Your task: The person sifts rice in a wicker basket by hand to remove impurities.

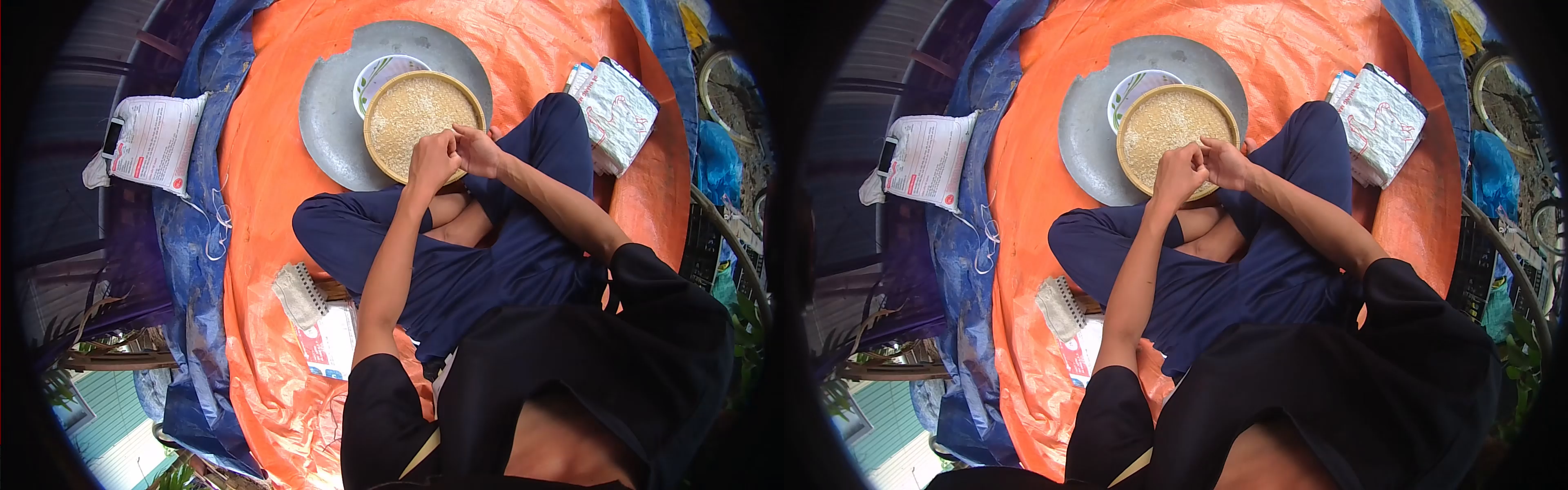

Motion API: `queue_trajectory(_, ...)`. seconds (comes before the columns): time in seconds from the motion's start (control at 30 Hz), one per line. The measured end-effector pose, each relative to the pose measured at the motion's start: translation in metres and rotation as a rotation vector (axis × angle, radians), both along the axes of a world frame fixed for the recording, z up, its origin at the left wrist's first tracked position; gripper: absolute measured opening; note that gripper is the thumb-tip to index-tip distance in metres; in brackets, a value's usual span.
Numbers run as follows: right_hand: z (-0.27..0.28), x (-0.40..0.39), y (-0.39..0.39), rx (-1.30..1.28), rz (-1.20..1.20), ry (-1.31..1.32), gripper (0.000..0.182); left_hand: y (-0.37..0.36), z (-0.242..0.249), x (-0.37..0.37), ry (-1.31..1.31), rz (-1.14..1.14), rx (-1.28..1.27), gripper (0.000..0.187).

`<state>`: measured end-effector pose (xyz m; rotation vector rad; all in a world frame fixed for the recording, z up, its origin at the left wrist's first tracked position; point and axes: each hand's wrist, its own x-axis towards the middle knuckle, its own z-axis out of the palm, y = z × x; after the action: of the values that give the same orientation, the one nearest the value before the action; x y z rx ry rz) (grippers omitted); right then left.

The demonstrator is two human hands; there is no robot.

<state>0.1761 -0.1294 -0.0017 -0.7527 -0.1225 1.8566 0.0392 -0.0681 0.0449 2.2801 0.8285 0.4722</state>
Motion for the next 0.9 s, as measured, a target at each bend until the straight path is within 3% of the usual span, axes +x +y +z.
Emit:
queue_trajectory(0.1, -0.013, 0.004, 0.002, 0.176, 0.065, 0.160, 0.036, -0.002, 0.000, 0.000, 0.001, -0.015, -0.046, 0.012)
queue_trajectory(0.2, -0.005, -0.003, 0.000, 0.050, 0.005, 0.070, 0.036, -0.002, 0.001, 0.001, 0.005, -0.015, -0.042, 0.014)
queue_trajectory(0.6, 0.001, -0.005, -0.002, -0.034, -0.015, 0.108, 0.035, -0.003, 0.002, -0.001, 0.027, -0.036, -0.041, 0.018)
queue_trajectory(0.8, -0.012, 0.000, 0.000, 0.190, 0.062, 0.166, 0.030, -0.002, 0.003, -0.002, -0.002, -0.046, -0.052, 0.016)
queue_trajectory(0.9, -0.005, -0.002, -0.002, 0.074, 0.009, 0.141, 0.031, 0.002, 0.002, -0.002, -0.094, -0.012, 0.005, 0.014)
